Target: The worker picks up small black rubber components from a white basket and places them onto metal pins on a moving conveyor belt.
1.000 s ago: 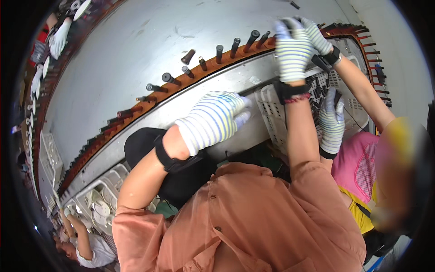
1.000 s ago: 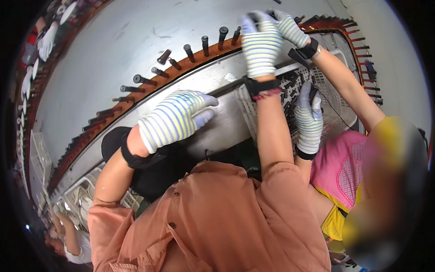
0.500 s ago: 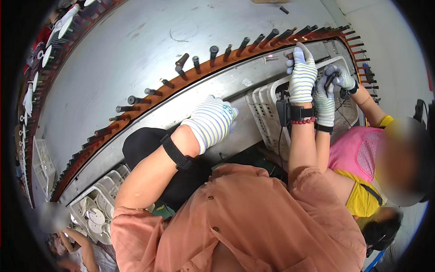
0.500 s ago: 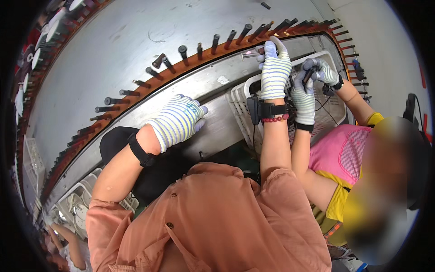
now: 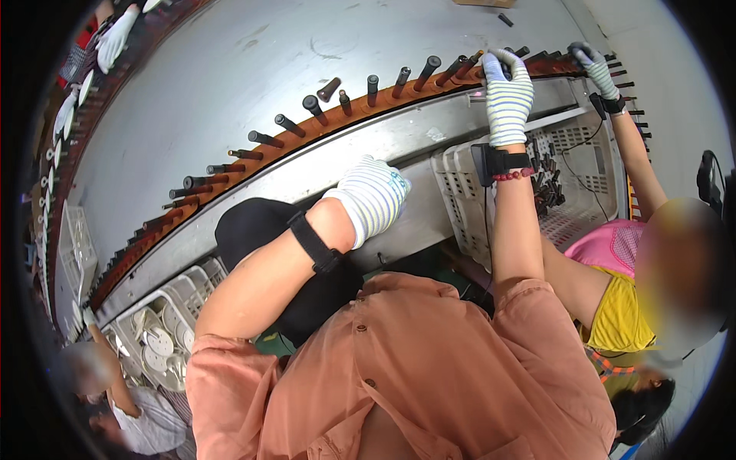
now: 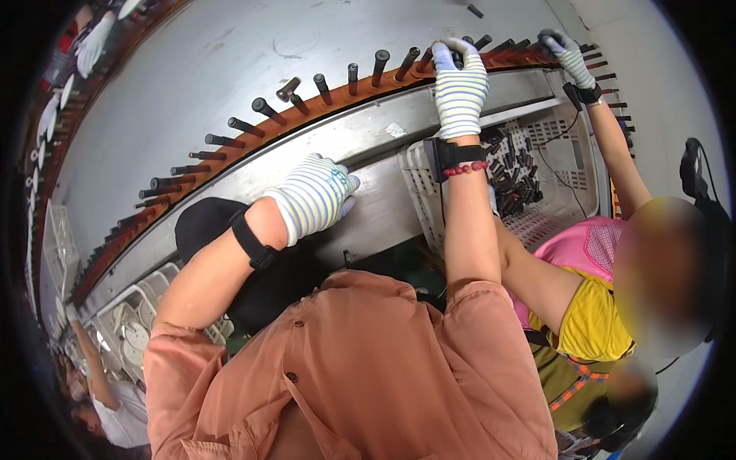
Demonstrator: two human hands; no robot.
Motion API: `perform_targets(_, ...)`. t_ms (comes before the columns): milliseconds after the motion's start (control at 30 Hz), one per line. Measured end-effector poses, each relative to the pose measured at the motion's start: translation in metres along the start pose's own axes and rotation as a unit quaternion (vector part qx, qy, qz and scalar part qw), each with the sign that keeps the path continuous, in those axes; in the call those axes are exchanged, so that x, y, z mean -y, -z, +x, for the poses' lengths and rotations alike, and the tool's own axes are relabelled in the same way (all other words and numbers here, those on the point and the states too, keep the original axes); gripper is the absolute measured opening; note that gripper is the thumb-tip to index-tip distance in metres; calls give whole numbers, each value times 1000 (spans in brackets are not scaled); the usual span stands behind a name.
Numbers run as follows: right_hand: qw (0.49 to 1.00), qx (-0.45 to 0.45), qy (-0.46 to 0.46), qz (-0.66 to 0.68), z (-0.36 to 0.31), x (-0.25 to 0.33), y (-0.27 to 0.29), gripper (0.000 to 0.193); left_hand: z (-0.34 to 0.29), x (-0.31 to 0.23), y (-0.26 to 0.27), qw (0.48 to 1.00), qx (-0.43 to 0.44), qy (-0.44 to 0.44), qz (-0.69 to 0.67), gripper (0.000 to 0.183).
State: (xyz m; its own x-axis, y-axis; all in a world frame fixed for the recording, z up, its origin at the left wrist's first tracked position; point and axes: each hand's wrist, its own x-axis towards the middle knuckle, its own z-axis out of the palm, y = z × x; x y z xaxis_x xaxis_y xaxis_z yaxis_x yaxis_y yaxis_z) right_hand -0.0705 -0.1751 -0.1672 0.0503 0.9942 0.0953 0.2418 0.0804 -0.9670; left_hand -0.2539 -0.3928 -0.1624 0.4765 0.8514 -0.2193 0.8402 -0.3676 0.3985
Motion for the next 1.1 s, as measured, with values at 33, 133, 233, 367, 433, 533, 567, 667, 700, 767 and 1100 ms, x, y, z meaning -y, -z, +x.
perform_targets(33,999,10,48,14,-7,5,-12,19,-3,1,-2,1000,12,9,0,18)
perform_targets(133,992,22,125,-5,-12,8,-32,19,-4,-3,-4,999,39,8,3,18)
perform_targets(233,974,62,159,-148,-17,9,-46,20,-5,-8,-3,999,36,-1,10,20)
perform_targets(367,928,34,320,-187,-26,15,-59,19,-6,3,1,997,-58,12,-58,25)
perform_targets(433,981,52,142,-120,-38,20,-45,22,-13,5,16,986,-154,33,-60,25)
perform_targets(533,968,160,108,-163,-56,5,-48,33,-16,2,19,999,3,34,-6,25)
perform_targets(567,965,156,106,-183,-61,-9,-56,36,-17,-2,11,999,21,2,28,26)
perform_targets(667,963,95,161,-194,-62,-14,-74,36,-19,-23,10,999,35,-22,-6,14)
perform_targets(700,974,81,149,-147,-66,10,-77,33,-17,-22,7,995,87,8,-41,24)
perform_targets(767,990,37,126,-56,-57,37,-75,27,-11,-20,6,994,100,17,-36,23)
perform_targets(1100,941,151,75,-293,-83,-6,-106,39,-8,-29,19,993,120,-11,18,18)
